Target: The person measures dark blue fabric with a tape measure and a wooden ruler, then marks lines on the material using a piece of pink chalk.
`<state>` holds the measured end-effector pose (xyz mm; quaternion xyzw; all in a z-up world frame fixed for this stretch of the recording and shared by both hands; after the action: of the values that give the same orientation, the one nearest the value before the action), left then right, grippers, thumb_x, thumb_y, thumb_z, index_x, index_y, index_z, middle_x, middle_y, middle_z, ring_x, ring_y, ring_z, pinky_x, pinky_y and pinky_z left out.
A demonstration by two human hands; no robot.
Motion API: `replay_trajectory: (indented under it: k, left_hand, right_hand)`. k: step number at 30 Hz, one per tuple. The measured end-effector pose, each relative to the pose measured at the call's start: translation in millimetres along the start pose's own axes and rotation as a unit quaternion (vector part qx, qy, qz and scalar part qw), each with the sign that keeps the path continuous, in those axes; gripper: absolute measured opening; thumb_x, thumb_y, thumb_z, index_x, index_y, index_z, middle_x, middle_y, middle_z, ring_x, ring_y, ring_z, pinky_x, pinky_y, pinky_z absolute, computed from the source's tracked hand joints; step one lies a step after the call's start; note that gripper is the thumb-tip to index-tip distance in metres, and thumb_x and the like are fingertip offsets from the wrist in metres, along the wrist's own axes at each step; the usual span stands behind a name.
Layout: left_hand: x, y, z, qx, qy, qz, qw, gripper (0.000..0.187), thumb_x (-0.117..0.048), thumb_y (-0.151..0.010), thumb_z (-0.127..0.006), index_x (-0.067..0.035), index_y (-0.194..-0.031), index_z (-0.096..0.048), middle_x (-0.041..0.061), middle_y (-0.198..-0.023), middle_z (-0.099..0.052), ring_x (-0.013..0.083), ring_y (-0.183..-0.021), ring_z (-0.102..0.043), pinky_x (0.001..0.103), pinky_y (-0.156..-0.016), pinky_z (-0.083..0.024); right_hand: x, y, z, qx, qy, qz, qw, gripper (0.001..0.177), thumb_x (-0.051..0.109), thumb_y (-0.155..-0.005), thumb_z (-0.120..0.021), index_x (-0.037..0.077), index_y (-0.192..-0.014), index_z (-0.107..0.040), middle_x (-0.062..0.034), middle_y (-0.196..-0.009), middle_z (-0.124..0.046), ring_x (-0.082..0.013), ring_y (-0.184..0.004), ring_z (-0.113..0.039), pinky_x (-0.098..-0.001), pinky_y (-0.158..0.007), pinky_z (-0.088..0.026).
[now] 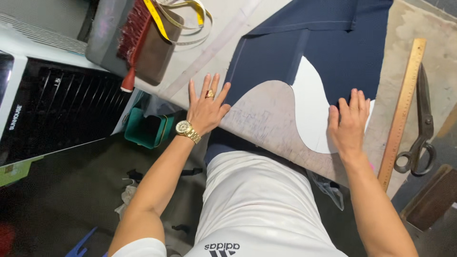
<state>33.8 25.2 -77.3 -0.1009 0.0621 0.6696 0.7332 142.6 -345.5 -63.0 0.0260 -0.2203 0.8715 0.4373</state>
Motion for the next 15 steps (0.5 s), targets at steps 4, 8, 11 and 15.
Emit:
replay_trajectory:
  k: [4, 8, 11, 15]
  left_hand:
    - [-2, -5, 6, -0.003, -0.069, -0.021, 0.997, 0.067, -0.049, -0.102, -0.058, -0.018, -0.160, -0.041, 0.012, -0.169, -0.028, 0.0325, -0.156, -0.025, 0.077, -0.116, -0.016]
    - [-7, -13, 11, -0.018, -0.056, -0.090, 0.994, 0.055, -0.036, -0.105, -0.053, -0.014, -0.156, -0.048, 0.008, -0.166, -0.037, 0.0265, -0.154, -0.033, 0.075, -0.117, -0.015]
    - [-2, -10, -5, -0.001, -0.007, -0.118, 0.993, 0.059, -0.047, -0.108, -0.038, -0.014, -0.157, -0.041, 0.016, -0.166, -0.034, 0.0344, -0.153, -0.031, 0.077, -0.117, -0.010]
    - [63, -36, 22, -0.086, 0.047, -0.104, 0.990, 0.048, -0.044, -0.111, -0.036, -0.018, -0.148, -0.052, 0.017, -0.153, -0.051, 0.0321, -0.144, -0.047, 0.069, -0.117, -0.022]
  right_hand:
    - [15, 11, 26, 0.008, -0.007, -0.052, 0.999, 0.023, 0.002, -0.108, -0.063, -0.015, -0.122, -0.069, -0.0423, -0.149, -0.054, -0.0529, -0.142, -0.046, -0.0628, -0.121, -0.031]
    - [41, 27, 32, -0.022, -0.022, -0.086, 0.996, 0.019, -0.002, -0.109, -0.064, -0.017, -0.119, -0.069, -0.0367, -0.147, -0.059, -0.0508, -0.141, -0.049, -0.0626, -0.122, -0.034]
    - [85, 5, 7, -0.055, -0.074, -0.099, 0.991, 0.017, -0.001, -0.104, -0.069, -0.008, -0.120, -0.071, -0.0271, -0.137, -0.067, -0.0401, -0.132, -0.059, -0.0505, -0.117, -0.042]
    - [208, -61, -29, -0.040, -0.138, -0.061, 0.988, 0.017, 0.002, -0.099, -0.067, 0.002, -0.116, -0.070, -0.0177, -0.127, -0.070, -0.0317, -0.127, -0.062, -0.0443, -0.113, -0.046]
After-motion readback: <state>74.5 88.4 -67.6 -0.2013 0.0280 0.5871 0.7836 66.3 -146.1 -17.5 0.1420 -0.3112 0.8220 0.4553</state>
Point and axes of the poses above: each hand's wrist, its own y-axis away from the middle knuckle, its own z-axis out of the back of the hand, x = y × z, the point moved 9 cm from there along -y, towards the middle knuckle
